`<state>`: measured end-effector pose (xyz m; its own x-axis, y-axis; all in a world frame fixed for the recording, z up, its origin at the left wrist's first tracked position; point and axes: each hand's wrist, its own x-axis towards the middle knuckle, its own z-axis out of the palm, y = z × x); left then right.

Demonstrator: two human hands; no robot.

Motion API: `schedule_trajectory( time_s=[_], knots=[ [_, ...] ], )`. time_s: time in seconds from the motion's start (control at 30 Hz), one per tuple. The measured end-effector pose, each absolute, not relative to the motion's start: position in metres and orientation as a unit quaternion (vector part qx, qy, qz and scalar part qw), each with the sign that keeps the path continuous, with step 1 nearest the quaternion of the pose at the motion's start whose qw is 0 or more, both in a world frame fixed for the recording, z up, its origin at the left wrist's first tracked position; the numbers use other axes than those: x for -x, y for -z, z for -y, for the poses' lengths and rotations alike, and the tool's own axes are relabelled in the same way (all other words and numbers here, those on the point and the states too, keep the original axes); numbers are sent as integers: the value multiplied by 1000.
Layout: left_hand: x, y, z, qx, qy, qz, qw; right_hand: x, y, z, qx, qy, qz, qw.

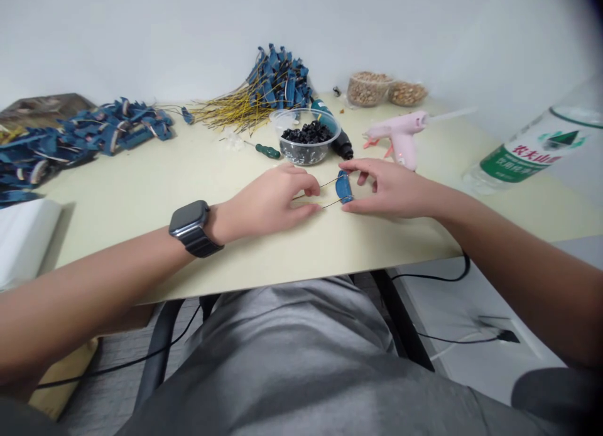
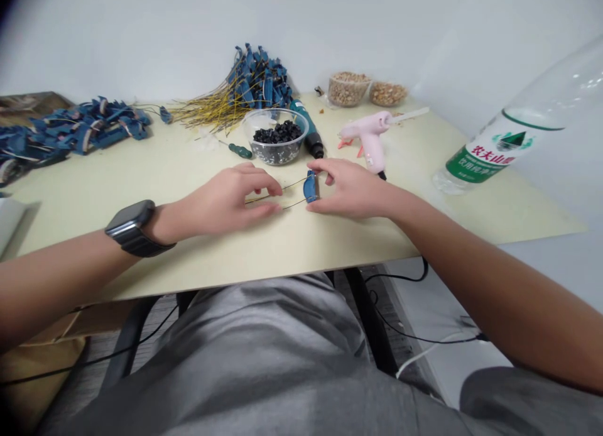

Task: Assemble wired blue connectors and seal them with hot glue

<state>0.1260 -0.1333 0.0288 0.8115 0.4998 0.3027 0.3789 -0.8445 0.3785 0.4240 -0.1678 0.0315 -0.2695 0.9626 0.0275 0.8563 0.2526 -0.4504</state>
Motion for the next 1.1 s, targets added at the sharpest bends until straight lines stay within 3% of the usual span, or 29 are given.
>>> schedule_trajectory(
  time_s=[0.27,0.5,1.1],
  knots=[
    [-158,-20,122,-933,-208,-248,158,-435,-49,184,574,-155,777,206],
    [-173,-11,106,-929,-204,-233,202,-442,-59,184,606,-187,761,135],
    [-189,-1,100,-923,-190,-252,219,-431,-51,183,605,-209,758,125]
  ],
)
